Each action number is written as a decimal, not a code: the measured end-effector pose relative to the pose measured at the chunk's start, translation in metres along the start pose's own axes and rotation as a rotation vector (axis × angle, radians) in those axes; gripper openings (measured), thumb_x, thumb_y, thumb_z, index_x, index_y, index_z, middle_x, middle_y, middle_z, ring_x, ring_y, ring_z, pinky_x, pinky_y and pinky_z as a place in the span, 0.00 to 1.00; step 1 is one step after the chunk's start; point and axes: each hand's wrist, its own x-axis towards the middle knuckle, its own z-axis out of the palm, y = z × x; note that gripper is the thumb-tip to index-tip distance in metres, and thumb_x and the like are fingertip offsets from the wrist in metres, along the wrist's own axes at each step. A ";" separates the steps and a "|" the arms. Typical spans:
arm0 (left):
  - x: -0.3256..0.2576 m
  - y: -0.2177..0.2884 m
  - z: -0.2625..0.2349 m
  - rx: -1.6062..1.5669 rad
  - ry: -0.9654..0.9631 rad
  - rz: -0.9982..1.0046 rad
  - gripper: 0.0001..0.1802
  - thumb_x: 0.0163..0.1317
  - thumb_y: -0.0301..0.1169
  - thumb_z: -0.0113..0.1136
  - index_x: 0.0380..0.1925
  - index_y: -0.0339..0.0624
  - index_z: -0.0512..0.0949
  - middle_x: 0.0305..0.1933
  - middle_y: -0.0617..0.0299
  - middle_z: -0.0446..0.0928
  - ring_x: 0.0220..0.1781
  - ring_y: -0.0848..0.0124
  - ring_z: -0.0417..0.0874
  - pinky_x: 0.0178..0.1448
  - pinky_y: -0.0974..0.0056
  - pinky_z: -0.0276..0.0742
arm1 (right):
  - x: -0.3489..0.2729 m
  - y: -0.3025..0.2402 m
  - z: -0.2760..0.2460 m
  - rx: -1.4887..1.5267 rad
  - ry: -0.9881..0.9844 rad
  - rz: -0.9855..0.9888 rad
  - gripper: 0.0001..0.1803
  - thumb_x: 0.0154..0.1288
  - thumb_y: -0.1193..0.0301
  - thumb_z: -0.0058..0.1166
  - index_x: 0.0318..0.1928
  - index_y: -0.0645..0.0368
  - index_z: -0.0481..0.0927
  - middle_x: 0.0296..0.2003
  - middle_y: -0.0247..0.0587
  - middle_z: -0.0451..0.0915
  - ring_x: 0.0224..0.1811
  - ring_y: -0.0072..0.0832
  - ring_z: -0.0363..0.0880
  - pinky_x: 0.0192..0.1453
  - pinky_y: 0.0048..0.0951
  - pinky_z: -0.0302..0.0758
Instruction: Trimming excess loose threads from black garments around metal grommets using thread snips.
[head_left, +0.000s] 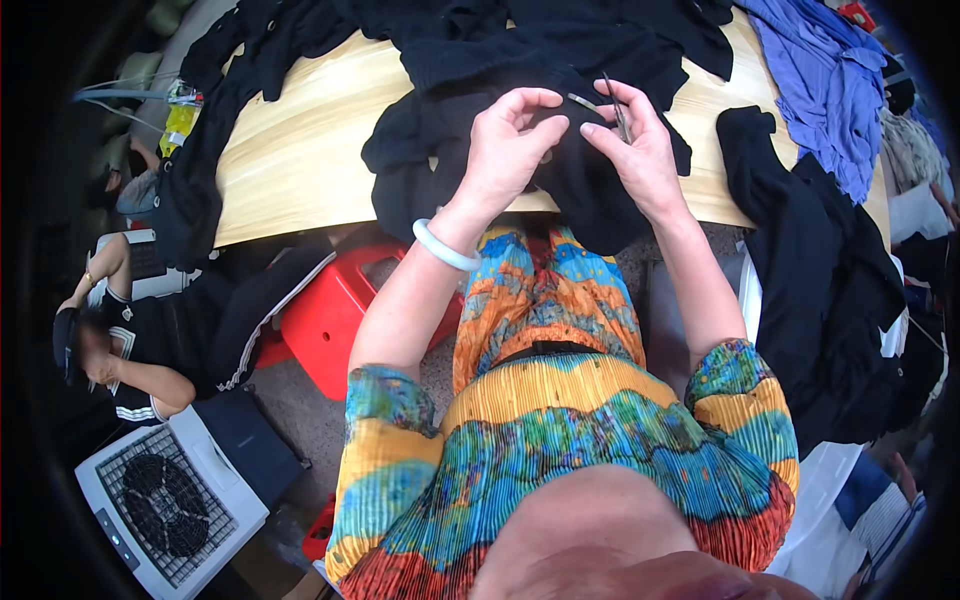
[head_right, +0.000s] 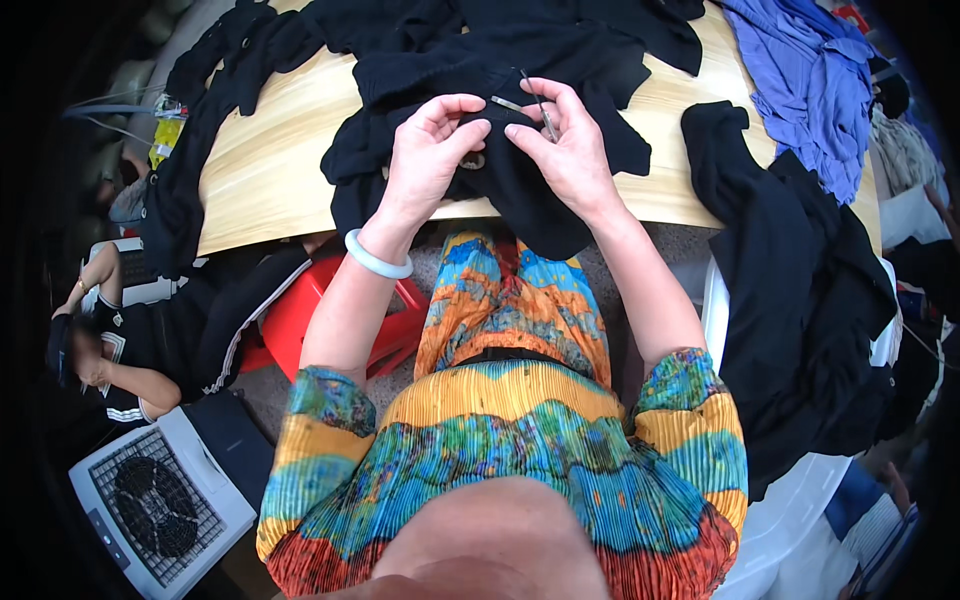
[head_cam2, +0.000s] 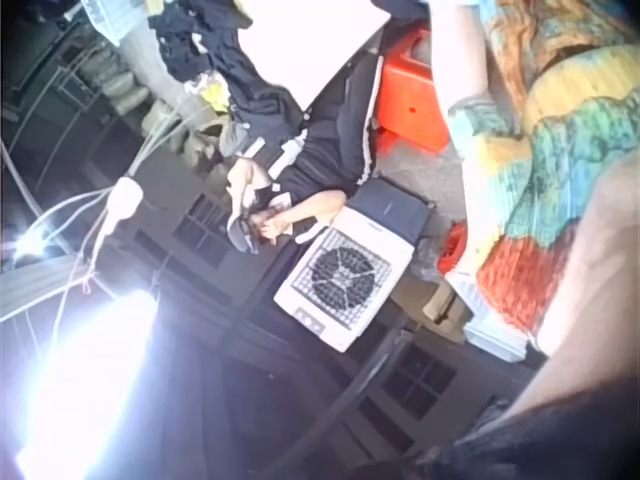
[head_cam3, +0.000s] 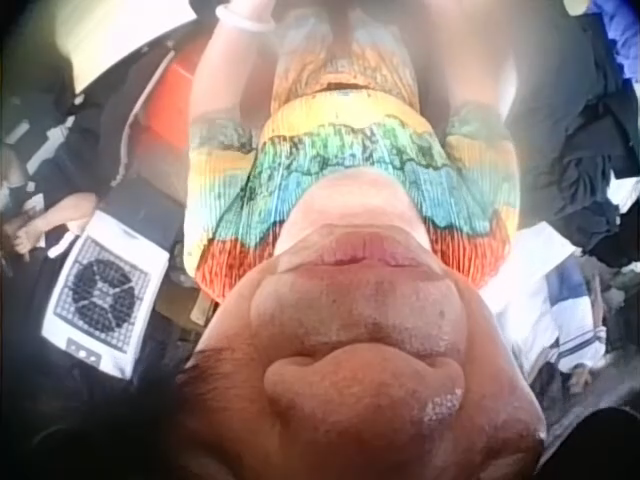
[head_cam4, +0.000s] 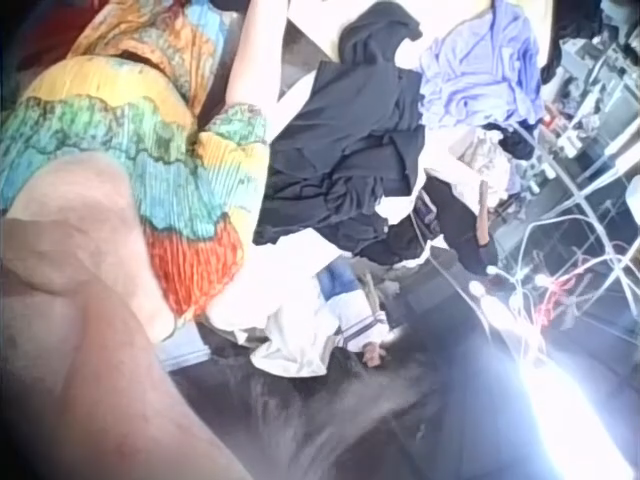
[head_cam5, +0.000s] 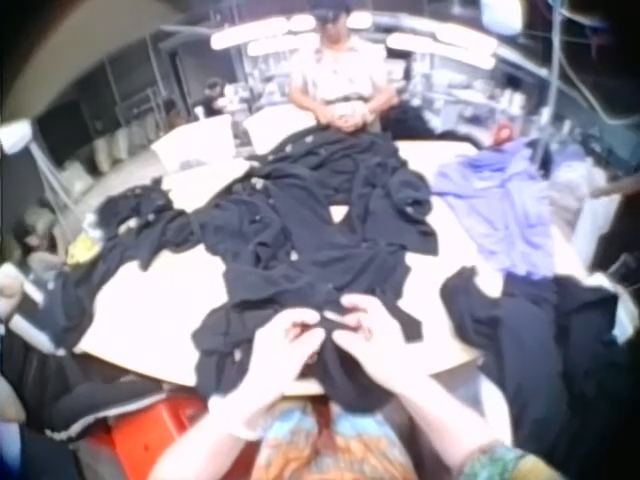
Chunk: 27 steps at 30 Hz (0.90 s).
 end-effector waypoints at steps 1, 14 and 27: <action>0.001 -0.004 -0.001 0.018 0.006 0.041 0.14 0.52 0.24 0.59 0.39 0.34 0.73 0.33 0.64 0.75 0.30 0.81 0.74 0.37 0.78 0.70 | 0.001 0.000 0.001 0.007 0.012 -0.045 0.24 0.51 0.78 0.55 0.50 0.62 0.64 0.33 0.33 0.71 0.31 0.13 0.68 0.36 0.14 0.66; 0.001 -0.012 0.003 -0.010 0.097 -0.071 0.08 0.53 0.29 0.58 0.32 0.37 0.77 0.24 0.67 0.75 0.24 0.82 0.72 0.26 0.78 0.67 | 0.002 0.013 -0.006 -0.061 -0.068 -0.003 0.23 0.51 0.76 0.57 0.48 0.61 0.66 0.35 0.33 0.71 0.33 0.14 0.68 0.38 0.15 0.66; 0.001 -0.001 0.006 -0.085 0.027 -0.110 0.07 0.55 0.30 0.56 0.30 0.38 0.76 0.28 0.65 0.75 0.30 0.78 0.75 0.36 0.76 0.69 | -0.021 -0.023 -0.012 -0.153 -0.175 0.223 0.13 0.64 0.63 0.43 0.38 0.60 0.73 0.19 0.25 0.67 0.18 0.09 0.58 0.22 0.12 0.55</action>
